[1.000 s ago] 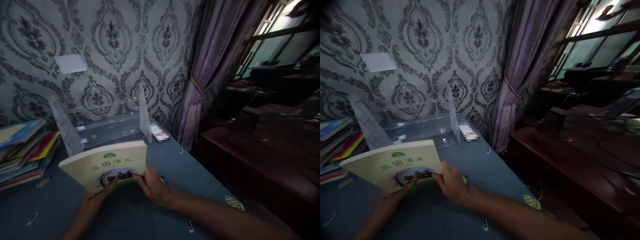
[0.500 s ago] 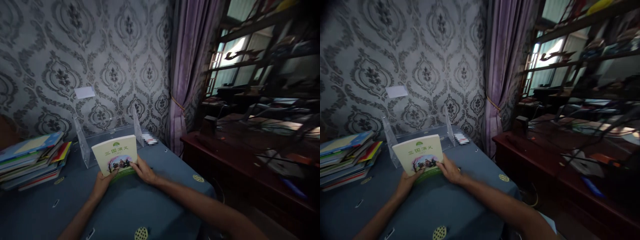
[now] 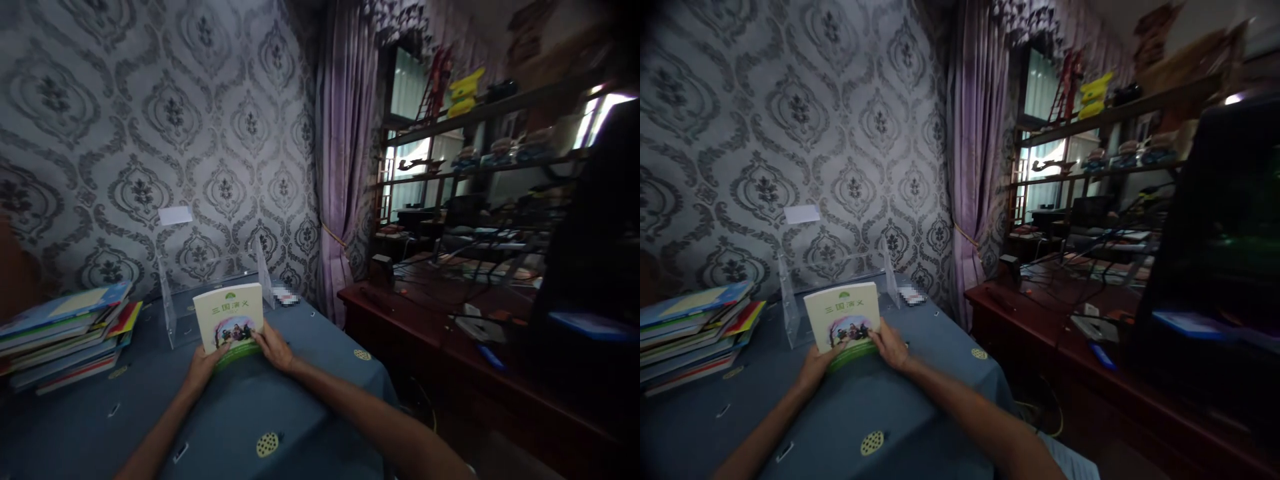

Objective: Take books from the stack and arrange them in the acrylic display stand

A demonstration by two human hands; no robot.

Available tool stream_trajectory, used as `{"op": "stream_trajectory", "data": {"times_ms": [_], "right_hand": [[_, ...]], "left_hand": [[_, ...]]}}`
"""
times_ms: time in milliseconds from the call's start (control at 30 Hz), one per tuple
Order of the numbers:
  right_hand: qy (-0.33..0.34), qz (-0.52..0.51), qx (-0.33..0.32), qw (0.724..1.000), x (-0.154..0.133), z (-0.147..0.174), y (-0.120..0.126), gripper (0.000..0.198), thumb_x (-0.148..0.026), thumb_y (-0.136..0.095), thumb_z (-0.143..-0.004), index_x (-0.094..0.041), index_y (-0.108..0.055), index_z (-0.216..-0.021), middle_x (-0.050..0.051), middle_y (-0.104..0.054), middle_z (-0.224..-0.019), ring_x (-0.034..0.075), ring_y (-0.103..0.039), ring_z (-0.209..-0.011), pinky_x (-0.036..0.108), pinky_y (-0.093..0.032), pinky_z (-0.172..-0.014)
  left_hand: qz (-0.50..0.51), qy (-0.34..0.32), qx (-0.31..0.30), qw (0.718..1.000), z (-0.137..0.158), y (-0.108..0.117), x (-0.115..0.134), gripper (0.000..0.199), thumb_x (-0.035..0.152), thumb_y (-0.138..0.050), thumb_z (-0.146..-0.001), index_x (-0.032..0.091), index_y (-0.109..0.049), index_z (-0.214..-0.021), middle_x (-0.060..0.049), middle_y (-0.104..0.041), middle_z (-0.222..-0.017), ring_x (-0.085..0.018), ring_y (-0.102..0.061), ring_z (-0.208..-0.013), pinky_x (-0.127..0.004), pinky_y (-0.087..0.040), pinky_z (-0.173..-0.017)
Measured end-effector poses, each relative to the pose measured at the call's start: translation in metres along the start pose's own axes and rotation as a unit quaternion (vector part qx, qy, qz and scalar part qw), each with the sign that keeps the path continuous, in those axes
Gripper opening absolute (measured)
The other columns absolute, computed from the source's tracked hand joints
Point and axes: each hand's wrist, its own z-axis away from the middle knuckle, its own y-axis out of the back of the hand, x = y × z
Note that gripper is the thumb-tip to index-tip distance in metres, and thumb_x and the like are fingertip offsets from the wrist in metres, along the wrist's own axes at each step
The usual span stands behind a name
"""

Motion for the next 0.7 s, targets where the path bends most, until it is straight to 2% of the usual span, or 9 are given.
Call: {"op": "stream_trajectory", "data": {"times_ms": [267,433,533,600,667,700], "right_hand": [[0.000,0.011,-0.005,1.000,0.005,0.002,-0.002,0.022,-0.031,-0.047,-0.100,-0.020,-0.057,-0.117,0.007,-0.069,-0.095,0.023,-0.063,-0.088,0.034,-0.053,-0.083],[-0.027,0.022,-0.009,0.999,0.015,0.007,-0.007,0.027,-0.034,-0.045,-0.101,-0.019,-0.060,-0.119,0.010,-0.072,-0.102,0.026,-0.067,-0.093,0.038,-0.054,-0.086],[-0.027,0.019,-0.015,0.999,0.026,0.007,-0.011,0.035,-0.036,-0.043,-0.102,-0.022,-0.057,-0.130,0.011,-0.073,-0.106,0.027,-0.070,-0.097,0.039,-0.057,-0.087],[-0.023,0.008,-0.034,0.999,0.037,0.010,-0.014,0.038,-0.039,-0.044,-0.101,-0.025,-0.056,-0.135,0.011,-0.073,-0.113,0.027,-0.070,-0.103,0.039,-0.058,-0.088],[-0.031,0.004,-0.051,0.998,0.049,0.015,-0.013,0.036,-0.044,-0.049,-0.100,-0.030,-0.059,-0.132,0.009,-0.074,-0.110,0.028,-0.070,-0.101,0.038,-0.059,-0.083],[-0.036,0.000,-0.067,0.997,0.055,0.018,-0.012,0.035,-0.046,-0.053,-0.099,-0.031,-0.062,-0.129,0.009,-0.074,-0.107,0.029,-0.071,-0.099,0.038,-0.060,-0.079]], "left_hand": [[0.010,0.014,0.002,1.000,-0.006,0.002,-0.014,0.056,0.059,-0.089,-0.048,0.014,-0.074,-0.077,-0.010,-0.078,-0.081,-0.032,-0.074,-0.090,-0.040,-0.057,-0.090],[0.024,0.029,0.018,0.999,-0.008,-0.003,-0.012,0.062,0.060,-0.089,-0.048,0.013,-0.076,-0.087,-0.010,-0.079,-0.085,-0.033,-0.075,-0.089,-0.044,-0.057,-0.094],[0.023,0.054,0.027,0.998,-0.009,-0.002,-0.016,0.062,0.061,-0.087,-0.053,0.015,-0.076,-0.091,-0.010,-0.080,-0.090,-0.035,-0.075,-0.097,-0.046,-0.057,-0.097],[0.019,0.075,0.041,0.996,-0.009,0.001,-0.024,0.058,0.060,-0.088,-0.054,0.017,-0.077,-0.091,-0.011,-0.080,-0.098,-0.037,-0.073,-0.104,-0.046,-0.058,-0.097],[-0.007,0.093,0.080,0.992,-0.007,0.005,-0.034,0.055,0.056,-0.091,-0.053,0.021,-0.077,-0.093,-0.009,-0.079,-0.106,-0.038,-0.070,-0.110,-0.047,-0.059,-0.095],[-0.029,0.091,0.104,0.990,-0.006,0.006,-0.038,0.048,0.054,-0.088,-0.062,0.025,-0.076,-0.098,-0.008,-0.077,-0.113,-0.037,-0.067,-0.115,-0.046,-0.060,-0.093]]}}
